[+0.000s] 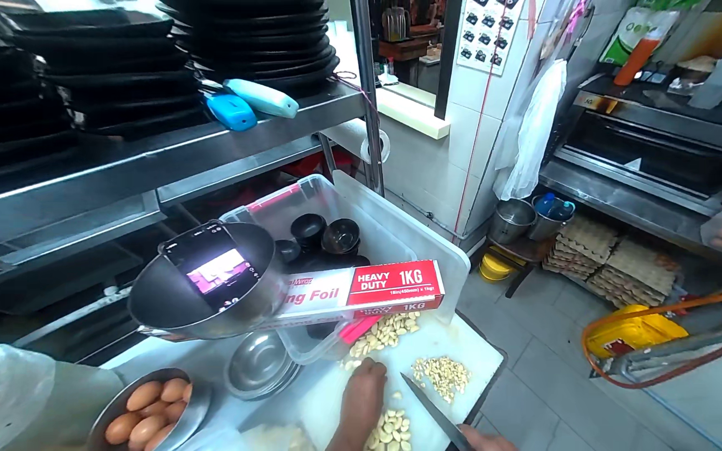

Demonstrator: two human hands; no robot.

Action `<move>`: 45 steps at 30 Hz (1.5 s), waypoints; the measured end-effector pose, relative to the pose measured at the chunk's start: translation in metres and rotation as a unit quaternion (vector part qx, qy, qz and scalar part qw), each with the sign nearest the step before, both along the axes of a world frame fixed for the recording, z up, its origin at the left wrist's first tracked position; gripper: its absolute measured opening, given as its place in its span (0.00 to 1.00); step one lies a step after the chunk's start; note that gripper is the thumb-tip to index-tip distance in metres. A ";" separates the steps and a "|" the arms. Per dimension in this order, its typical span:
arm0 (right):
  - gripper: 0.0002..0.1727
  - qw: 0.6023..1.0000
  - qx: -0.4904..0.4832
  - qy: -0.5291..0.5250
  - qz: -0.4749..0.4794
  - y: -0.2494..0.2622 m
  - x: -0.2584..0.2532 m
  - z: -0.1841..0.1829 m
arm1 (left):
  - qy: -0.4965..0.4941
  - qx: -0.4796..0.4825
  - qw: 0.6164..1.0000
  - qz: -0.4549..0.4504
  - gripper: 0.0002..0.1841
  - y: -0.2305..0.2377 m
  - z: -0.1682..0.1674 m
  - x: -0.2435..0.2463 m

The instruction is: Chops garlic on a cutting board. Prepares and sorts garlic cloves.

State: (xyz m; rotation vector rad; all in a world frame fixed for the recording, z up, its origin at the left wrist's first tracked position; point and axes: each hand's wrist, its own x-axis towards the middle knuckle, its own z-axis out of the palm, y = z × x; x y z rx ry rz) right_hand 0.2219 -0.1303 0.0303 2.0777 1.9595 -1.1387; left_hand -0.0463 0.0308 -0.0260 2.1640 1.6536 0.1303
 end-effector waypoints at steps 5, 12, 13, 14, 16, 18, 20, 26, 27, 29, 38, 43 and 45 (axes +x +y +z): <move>0.25 0.999 0.011 -0.031 0.030 0.000 -0.006 0.015 | -0.040 -0.065 0.997 -0.003 0.12 -0.016 0.003 0.015; 0.24 0.999 -0.021 0.003 0.025 0.013 -0.006 -0.001 | -0.035 -0.101 0.993 -0.044 0.14 -0.016 0.009 0.016; 0.24 0.999 -0.024 0.000 0.027 0.016 -0.005 -0.001 | -0.029 -0.124 0.990 -0.060 0.15 -0.015 0.013 0.015; 0.24 0.999 -0.024 0.000 0.030 0.018 -0.004 0.000 | -0.025 -0.151 0.986 -0.071 0.18 -0.014 0.017 0.013; 0.24 0.999 -0.019 0.004 0.031 0.017 -0.002 0.001 | -0.030 -0.164 0.985 -0.049 0.23 -0.012 0.021 0.005; 0.23 1.000 -0.011 0.006 0.019 0.011 -0.001 0.002 | -0.015 -0.119 0.992 0.035 0.20 -0.008 0.025 -0.007; 0.22 1.000 -0.002 0.011 0.006 0.004 0.001 0.000 | 0.041 -0.076 0.991 0.107 0.20 0.001 0.030 -0.018; 0.21 1.000 -0.004 0.025 -0.009 -0.002 0.003 -0.006 | 0.066 -0.039 0.992 0.097 0.15 0.003 0.018 -0.026; 0.22 1.000 -0.007 0.023 -0.010 -0.002 0.003 -0.006 | 0.045 -0.051 0.994 0.083 0.15 0.000 0.017 -0.020; 0.22 1.000 -0.011 0.013 -0.007 -0.001 0.002 -0.005 | 0.013 -0.065 0.996 0.068 0.15 -0.009 0.013 -0.005; 0.24 0.998 0.017 -0.048 0.031 0.004 -0.006 0.012 | -0.008 -0.069 0.996 0.057 0.14 -0.021 0.003 0.033; 0.25 1.000 -0.018 -0.004 0.020 0.014 -0.006 -0.005 | 0.024 -0.134 0.991 0.020 0.16 -0.021 0.018 0.035; 0.25 0.999 -0.021 -0.008 0.023 0.016 -0.006 -0.005 | 0.021 -0.160 0.987 0.012 0.16 -0.020 0.024 0.029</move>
